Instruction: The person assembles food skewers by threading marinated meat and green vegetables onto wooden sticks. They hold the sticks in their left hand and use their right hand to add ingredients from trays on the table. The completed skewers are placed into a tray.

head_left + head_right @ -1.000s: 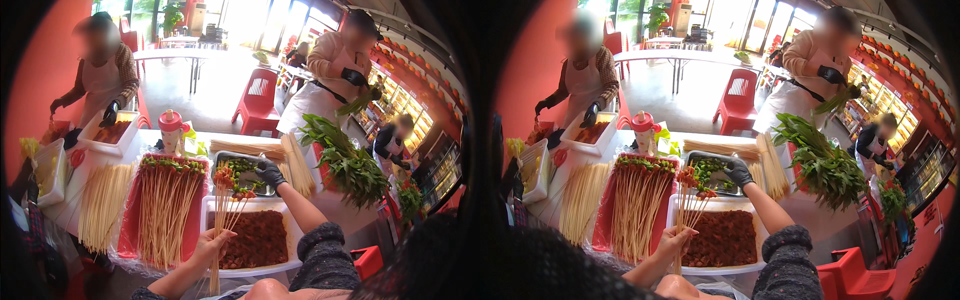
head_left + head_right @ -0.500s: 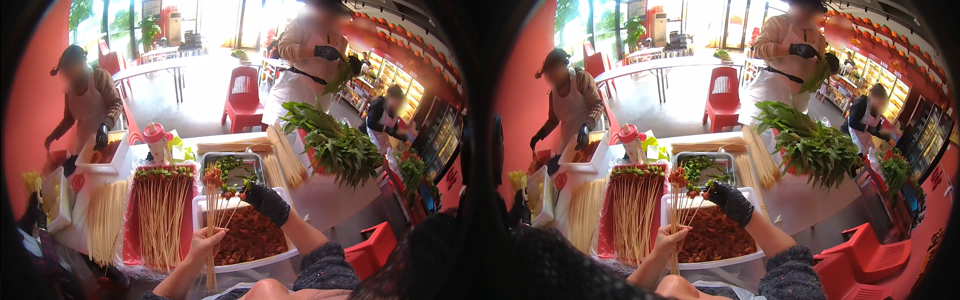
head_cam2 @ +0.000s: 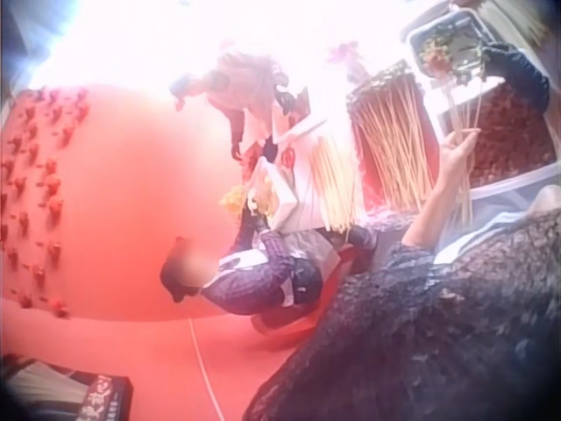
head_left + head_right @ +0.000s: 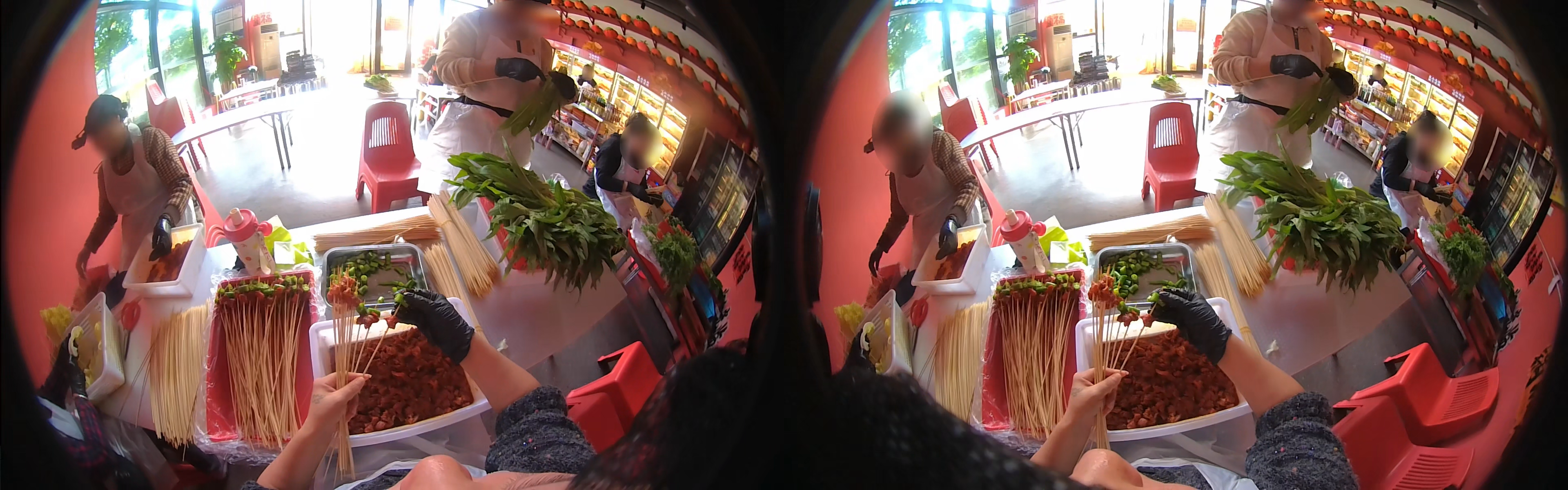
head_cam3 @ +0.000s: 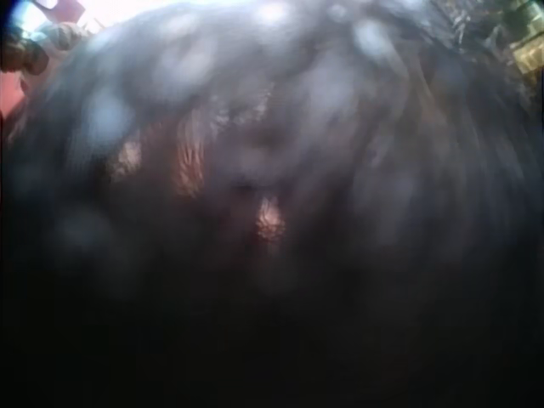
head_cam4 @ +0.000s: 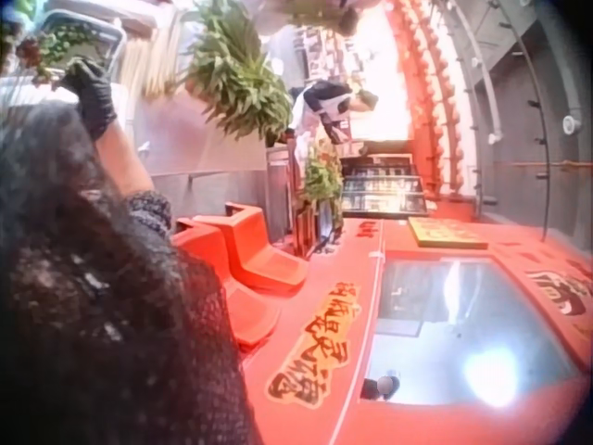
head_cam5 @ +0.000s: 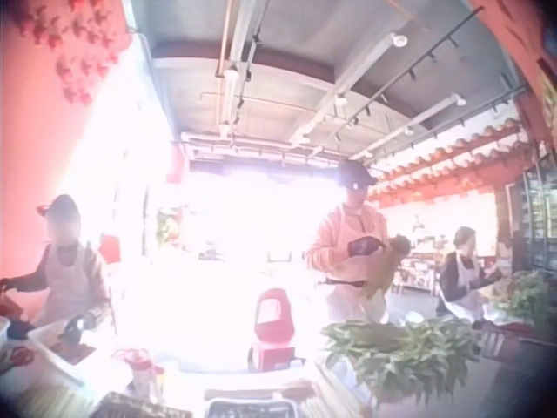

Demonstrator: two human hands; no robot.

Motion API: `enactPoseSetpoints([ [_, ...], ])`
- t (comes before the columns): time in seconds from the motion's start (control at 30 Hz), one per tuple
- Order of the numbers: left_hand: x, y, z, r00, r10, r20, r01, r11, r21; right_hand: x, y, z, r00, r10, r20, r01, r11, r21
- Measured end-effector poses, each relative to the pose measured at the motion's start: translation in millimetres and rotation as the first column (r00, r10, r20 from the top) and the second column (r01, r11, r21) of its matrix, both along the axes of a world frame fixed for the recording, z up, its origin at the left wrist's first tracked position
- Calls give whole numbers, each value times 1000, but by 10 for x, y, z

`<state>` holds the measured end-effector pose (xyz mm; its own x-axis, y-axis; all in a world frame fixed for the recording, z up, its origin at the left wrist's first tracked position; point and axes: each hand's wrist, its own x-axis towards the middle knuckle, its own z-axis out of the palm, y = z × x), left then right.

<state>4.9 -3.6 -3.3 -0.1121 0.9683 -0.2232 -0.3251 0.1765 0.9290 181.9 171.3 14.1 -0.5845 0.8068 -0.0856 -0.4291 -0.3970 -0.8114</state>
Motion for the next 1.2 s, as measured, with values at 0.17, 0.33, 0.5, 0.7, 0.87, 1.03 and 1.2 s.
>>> enactPoseSetpoints([
  [0.17,8,0,-1,1000,11,9,-11,1000,7,9,-7,7,994,-8,110,-8,990,143],
  [0.33,5,-8,13,1000,16,11,-16,999,27,-25,17,-69,991,53,119,-67,992,109],
  [0.5,-4,-24,-3,999,26,27,-27,999,37,-59,-34,-123,983,82,162,-101,988,113],
  [0.7,-8,-9,-20,999,-21,28,20,999,35,-102,-76,-90,987,58,150,-59,998,6],
  [0.87,36,-36,45,996,1,88,-12,992,128,-71,-33,-108,985,26,170,-33,999,36],
  [1.03,21,-48,21,986,-96,134,74,983,166,-147,-38,-150,982,-117,150,111,993,45],
  [1.2,-61,-53,-47,971,-237,11,233,961,146,-72,107,-367,993,8,119,-8,1000,5],
])
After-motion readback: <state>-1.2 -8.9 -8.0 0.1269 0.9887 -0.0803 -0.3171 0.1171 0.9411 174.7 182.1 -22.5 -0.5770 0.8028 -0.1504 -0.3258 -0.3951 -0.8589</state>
